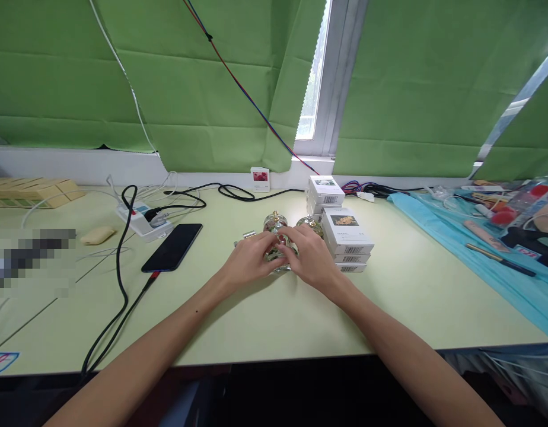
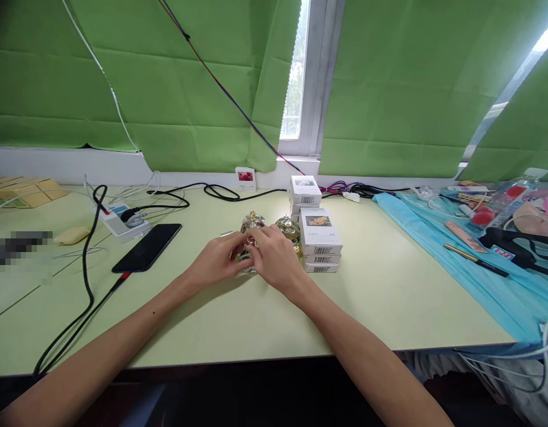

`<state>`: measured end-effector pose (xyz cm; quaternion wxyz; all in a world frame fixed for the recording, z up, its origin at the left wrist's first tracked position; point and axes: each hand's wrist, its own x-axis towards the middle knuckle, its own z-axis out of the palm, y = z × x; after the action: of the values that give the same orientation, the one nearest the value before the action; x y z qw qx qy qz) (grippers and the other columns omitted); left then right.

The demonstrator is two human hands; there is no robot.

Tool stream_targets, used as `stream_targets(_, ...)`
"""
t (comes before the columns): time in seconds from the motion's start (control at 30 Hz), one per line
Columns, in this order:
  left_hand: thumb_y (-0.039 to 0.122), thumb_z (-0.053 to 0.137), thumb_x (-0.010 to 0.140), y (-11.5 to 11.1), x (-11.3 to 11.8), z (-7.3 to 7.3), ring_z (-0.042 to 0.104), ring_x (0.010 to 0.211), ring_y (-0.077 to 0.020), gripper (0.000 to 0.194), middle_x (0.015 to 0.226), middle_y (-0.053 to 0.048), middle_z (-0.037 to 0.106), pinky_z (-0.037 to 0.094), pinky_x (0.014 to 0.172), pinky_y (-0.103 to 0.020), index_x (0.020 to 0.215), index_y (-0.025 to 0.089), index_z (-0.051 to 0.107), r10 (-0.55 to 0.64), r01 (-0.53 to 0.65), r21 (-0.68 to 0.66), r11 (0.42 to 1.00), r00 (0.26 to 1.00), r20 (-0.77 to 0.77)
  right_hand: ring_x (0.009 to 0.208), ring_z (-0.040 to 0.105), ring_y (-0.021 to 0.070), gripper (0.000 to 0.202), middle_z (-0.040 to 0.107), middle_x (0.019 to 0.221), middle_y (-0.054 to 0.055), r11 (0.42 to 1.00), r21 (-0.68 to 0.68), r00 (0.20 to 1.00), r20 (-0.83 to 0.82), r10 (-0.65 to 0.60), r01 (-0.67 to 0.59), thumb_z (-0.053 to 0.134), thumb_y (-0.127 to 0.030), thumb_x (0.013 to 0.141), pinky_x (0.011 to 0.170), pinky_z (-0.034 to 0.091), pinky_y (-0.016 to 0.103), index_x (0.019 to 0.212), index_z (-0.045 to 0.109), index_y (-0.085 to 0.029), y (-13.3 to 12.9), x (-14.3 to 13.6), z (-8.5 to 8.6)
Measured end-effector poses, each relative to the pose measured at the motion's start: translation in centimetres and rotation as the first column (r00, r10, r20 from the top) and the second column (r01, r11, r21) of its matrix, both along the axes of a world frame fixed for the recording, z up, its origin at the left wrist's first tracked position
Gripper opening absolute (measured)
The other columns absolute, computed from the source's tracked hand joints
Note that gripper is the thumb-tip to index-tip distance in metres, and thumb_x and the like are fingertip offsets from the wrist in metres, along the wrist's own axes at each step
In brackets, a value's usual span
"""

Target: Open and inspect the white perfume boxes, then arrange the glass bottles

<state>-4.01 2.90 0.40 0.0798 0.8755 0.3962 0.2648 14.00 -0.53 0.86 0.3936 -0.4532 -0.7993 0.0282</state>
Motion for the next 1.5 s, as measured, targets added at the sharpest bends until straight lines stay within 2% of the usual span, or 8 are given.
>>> stream_targets(0.2,0.042,0.059,0.090,-0.04,0.02,-0.03,0.051,0.062,-0.0129,0.026,0.074,0.002,0.058,0.034,0.061,-0.027,0.079,0.020,0.050,0.004,-0.004,0.013,1.000,1.000,0.000,0.093,0.056,0.0243,0.011,0.069,0.095,0.008,0.999,-0.037,1.000,0.004,-0.016,0.016,0.060,-0.014,0.095,0.075,0.047,0.034,0.102,0.066,-0.021,0.02,0.05,0.21)
stream_targets(0.53,0.043,0.060,0.089,0.15,-0.09,-0.35,0.052,0.062,-0.0125,0.028,0.074,0.002,0.059,0.034,0.060,-0.026,0.078,0.020,0.049,-0.004,0.004,0.036,0.999,1.000,-0.005,0.091,0.056,0.0238,0.004,0.068,0.094,0.007,1.000,-0.018,1.000,0.000,-0.021,0.021,0.064,-0.020,0.095,0.075,0.047,0.035,0.098,0.065,-0.019,0.22,0.09,0.13)
stream_targets(0.73,0.035,0.059,0.087,-0.06,-0.03,-0.21,0.052,0.062,-0.0130,0.016,0.074,0.002,0.059,0.034,0.059,-0.026,0.085,0.020,0.054,-0.003,0.003,0.028,1.000,1.000,-0.002,0.099,0.060,0.0249,0.016,0.071,0.102,0.007,1.000,0.006,0.995,-0.093,0.025,-0.025,0.062,-0.017,0.092,0.083,0.049,0.037,0.108,0.065,-0.021,-0.16,-0.04,0.05)
stream_targets(0.9,0.040,0.059,0.089,-0.01,-0.08,-0.38,0.051,0.062,-0.0128,0.022,0.075,0.002,0.059,0.032,0.059,-0.027,0.083,0.020,0.053,0.012,-0.012,0.041,0.999,1.000,-0.006,0.098,0.061,0.0244,0.021,0.071,0.102,0.008,0.999,-0.010,0.996,-0.088,0.030,-0.030,0.058,-0.012,0.093,0.082,0.050,0.037,0.110,0.066,-0.021,-0.12,-0.04,0.12)
stream_targets(1.5,0.044,0.060,0.089,0.00,-0.03,-0.45,0.051,0.061,-0.0123,0.028,0.074,0.002,0.060,0.034,0.060,-0.027,0.077,0.020,0.051,0.011,-0.011,0.037,0.999,1.000,0.005,0.092,0.058,0.0236,0.001,0.067,0.093,0.007,0.999,-0.028,1.000,-0.010,-0.029,0.029,0.064,-0.020,0.095,0.078,0.048,0.035,0.096,0.065,-0.020,0.02,0.04,0.44)
